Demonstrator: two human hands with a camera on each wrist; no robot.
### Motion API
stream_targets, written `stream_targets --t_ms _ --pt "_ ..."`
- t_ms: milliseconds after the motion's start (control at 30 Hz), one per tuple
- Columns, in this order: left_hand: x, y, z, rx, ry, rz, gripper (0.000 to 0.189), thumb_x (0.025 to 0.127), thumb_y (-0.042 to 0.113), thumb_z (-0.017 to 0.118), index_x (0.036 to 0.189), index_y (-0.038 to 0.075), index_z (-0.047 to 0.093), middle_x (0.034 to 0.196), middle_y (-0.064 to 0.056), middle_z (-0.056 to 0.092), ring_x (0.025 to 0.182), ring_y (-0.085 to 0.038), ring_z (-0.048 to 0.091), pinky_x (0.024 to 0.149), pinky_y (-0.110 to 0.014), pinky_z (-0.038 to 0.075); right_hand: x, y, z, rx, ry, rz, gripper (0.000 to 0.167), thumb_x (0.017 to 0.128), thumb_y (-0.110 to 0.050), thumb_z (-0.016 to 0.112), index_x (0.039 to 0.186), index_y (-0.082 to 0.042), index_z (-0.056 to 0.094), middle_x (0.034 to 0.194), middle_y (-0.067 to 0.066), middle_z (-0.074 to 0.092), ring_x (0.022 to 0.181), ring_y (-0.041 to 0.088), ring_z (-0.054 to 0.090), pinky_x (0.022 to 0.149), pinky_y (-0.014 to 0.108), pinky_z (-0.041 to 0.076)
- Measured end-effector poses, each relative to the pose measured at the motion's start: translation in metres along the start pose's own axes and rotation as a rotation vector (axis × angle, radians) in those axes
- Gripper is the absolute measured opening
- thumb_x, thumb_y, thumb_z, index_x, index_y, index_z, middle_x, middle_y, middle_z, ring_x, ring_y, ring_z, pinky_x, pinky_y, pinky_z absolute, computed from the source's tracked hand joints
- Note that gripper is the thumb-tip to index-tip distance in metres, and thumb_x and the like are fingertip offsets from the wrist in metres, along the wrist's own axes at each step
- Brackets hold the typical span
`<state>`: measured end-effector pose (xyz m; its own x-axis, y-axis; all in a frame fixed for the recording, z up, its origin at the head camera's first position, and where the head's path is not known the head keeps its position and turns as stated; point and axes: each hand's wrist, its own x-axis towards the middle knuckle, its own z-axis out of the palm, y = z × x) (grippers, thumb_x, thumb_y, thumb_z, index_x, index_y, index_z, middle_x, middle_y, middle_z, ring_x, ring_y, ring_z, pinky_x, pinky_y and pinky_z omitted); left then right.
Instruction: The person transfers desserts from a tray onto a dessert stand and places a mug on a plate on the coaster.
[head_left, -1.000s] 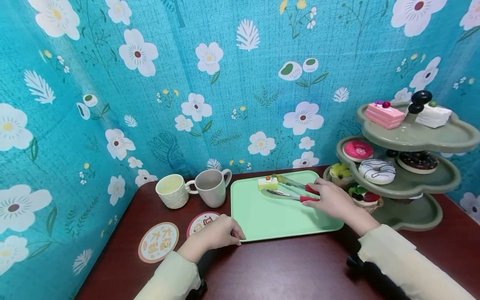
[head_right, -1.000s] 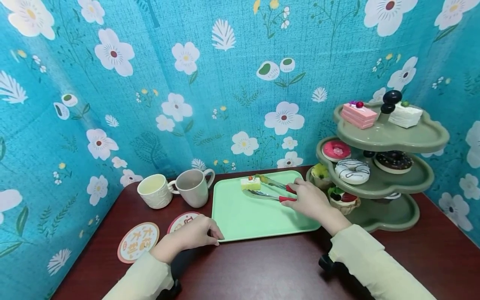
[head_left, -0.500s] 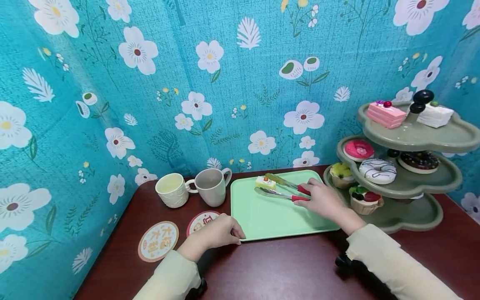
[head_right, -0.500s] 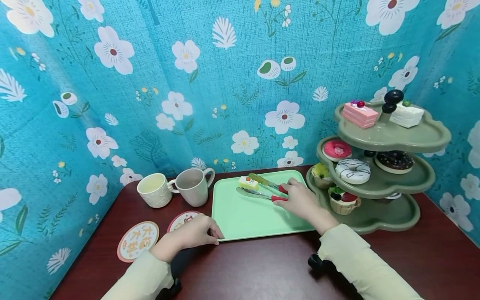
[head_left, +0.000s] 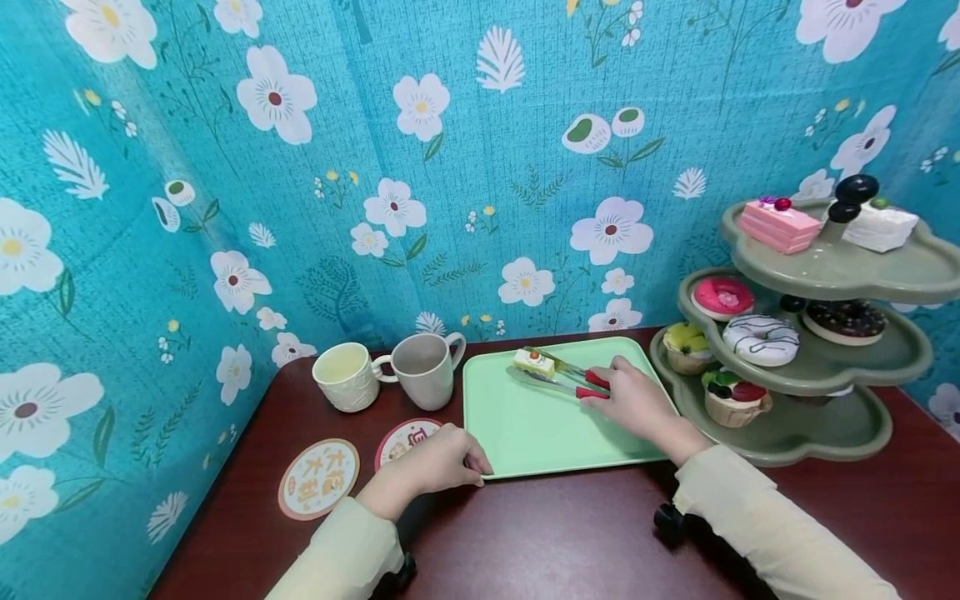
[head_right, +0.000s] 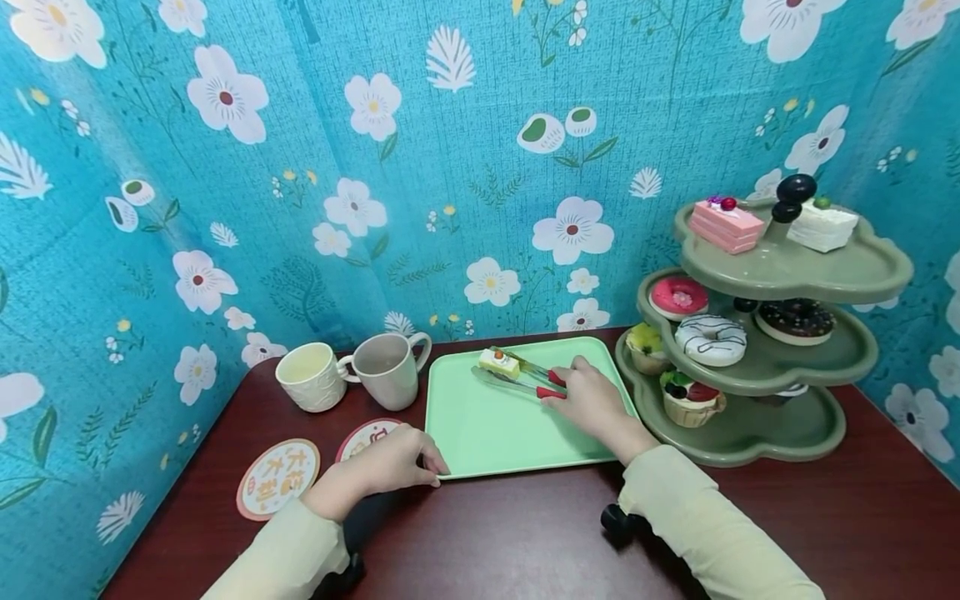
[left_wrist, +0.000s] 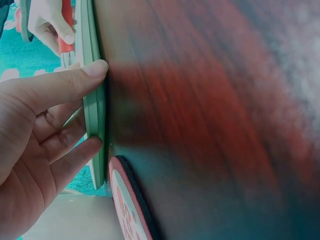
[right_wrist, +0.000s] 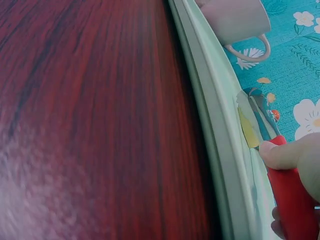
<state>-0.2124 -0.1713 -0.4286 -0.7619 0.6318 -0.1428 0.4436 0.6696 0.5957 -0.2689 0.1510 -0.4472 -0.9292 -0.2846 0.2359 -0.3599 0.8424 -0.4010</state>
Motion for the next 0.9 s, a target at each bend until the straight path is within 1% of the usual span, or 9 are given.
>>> stream_targets --t_ms 100,267,467,633,800,900 --pt "0.000 0.001 -0.001 0.010 0.005 0.003 0.013 0.085 -0.002 0.080 0.091 0.009 0.082 0.078 0.006 0.073 0.071 0.003 0.062 0.068 -0.018 0.053 0.000 -0.001 0.002 -0.013 0.016 -0.008 0.055 0.089 -0.027 0.082 0.132 0.002 0.067 0.084 0.005 0.046 0.062 0.018 0.039 0.052 0.033 0.035" --pt "0.000 0.001 0.000 0.011 0.008 0.001 0.013 0.085 -0.003 0.080 0.090 0.009 0.082 0.077 0.007 0.073 0.071 0.004 0.061 0.068 -0.018 0.053 -0.001 -0.001 0.003 -0.019 0.028 -0.015 0.049 0.090 -0.026 0.080 0.131 -0.002 0.069 0.082 0.002 0.043 0.062 0.017 0.032 0.051 0.033 0.032" --pt "0.001 0.001 0.000 0.014 0.003 0.003 0.014 0.084 -0.003 0.080 0.091 0.009 0.082 0.079 0.005 0.074 0.071 0.003 0.062 0.068 -0.018 0.053 -0.002 -0.002 -0.001 -0.025 0.045 -0.035 0.047 0.090 -0.024 0.081 0.129 0.000 0.069 0.081 0.001 0.042 0.062 0.017 0.031 0.051 0.032 0.031" --pt "0.001 0.000 -0.001 0.015 -0.003 -0.007 0.013 0.085 -0.002 0.080 0.092 0.009 0.082 0.080 0.003 0.074 0.071 0.003 0.062 0.068 -0.018 0.053 -0.008 -0.008 -0.014 -0.048 0.045 -0.034 0.048 0.090 -0.025 0.080 0.131 -0.003 0.069 0.080 0.000 0.040 0.059 0.016 0.029 0.049 0.031 0.028" --pt "0.002 0.000 -0.001 0.013 -0.006 -0.011 0.012 0.086 -0.001 0.080 0.092 0.009 0.082 0.080 0.003 0.074 0.071 0.002 0.062 0.069 -0.018 0.053 -0.018 -0.016 -0.028 -0.103 0.083 -0.069 0.044 0.088 -0.026 0.083 0.127 -0.007 0.073 0.082 -0.002 0.042 0.059 0.015 0.034 0.047 0.031 0.031" --pt "0.001 0.000 -0.001 0.011 -0.007 -0.014 0.012 0.086 -0.001 0.080 0.092 0.009 0.082 0.080 0.003 0.074 0.071 0.002 0.062 0.069 -0.018 0.053 -0.025 -0.019 -0.035 -0.104 0.093 -0.079 0.045 0.087 -0.026 0.084 0.127 -0.008 0.073 0.081 -0.003 0.042 0.058 0.015 0.034 0.047 0.031 0.029"
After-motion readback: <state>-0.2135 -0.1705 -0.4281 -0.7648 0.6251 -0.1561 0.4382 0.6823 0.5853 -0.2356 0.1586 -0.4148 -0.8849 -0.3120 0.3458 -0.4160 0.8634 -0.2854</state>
